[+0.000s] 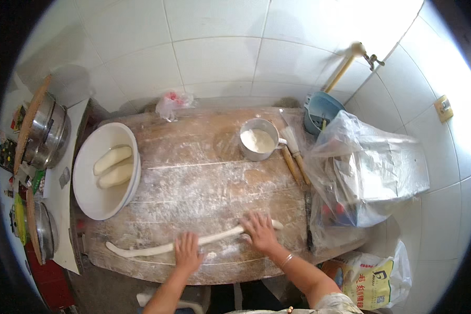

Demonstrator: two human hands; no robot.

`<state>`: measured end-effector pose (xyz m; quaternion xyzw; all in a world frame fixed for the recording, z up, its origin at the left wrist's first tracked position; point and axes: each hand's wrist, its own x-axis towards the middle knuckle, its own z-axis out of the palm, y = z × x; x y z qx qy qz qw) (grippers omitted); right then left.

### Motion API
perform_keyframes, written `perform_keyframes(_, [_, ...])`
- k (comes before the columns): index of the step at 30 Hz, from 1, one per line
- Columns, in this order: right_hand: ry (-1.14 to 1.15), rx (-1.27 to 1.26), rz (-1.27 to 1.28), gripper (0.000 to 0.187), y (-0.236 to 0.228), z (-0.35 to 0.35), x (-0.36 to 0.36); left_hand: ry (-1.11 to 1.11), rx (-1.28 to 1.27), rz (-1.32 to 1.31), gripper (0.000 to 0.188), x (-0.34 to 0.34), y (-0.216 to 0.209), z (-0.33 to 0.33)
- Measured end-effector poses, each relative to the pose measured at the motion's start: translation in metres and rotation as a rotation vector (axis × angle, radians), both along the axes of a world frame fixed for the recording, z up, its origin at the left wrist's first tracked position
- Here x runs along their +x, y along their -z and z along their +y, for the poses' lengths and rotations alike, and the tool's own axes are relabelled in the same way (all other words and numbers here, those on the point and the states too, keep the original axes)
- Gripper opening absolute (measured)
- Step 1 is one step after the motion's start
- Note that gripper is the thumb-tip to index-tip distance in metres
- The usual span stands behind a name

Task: The person kneads a piece of dough by hand on a floured wooden surface, then rolls it into a long cylinder and cuts it into small pieces using a knife.

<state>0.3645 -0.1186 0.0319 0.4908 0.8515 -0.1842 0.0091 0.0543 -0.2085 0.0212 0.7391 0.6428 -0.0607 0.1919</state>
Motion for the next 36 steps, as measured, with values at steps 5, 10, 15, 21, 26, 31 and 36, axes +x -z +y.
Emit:
perform_keyframes(5, [0.48, 0.032, 0.224, 0.063, -0.002, 0.042, 0.027, -0.123, 0.2, -0.02, 0.071, 0.007, 0.014, 0.09])
perform_keyframes(10, [0.707, -0.201, -0.032, 0.054, -0.008, -0.081, 0.124, -0.046, 0.085, -0.076, 0.066, 0.032, -0.003, 0.06])
perform_keyframes(15, [0.892, -0.176, -0.146, 0.063, -0.008, -0.129, 0.183, -0.164, 0.11, 0.011, 0.067, 0.071, -0.015, 0.061])
perform_keyframes(21, [0.842, -0.392, -0.091, 0.058, 0.0, -0.104, 0.189, -0.019, 0.214, -0.063, 0.061, 0.085, -0.006, 0.075])
perform_keyframes(26, [0.995, -0.443, 0.047, 0.055, -0.01, -0.12, 0.179, 0.018, 0.131, -0.097, 0.055, 0.139, -0.008, 0.098])
perform_keyframes(31, [1.185, -0.513, 0.35, 0.042, -0.021, -0.141, 0.141, 0.076, 0.186, -0.118, 0.044, 0.162, -0.01, 0.108])
perform_keyframes(36, [1.259, -0.37, 0.81, 0.021, -0.049, -0.158, 0.094, 0.174, 0.222, -0.152, 0.041, 0.148, 0.001, 0.103])
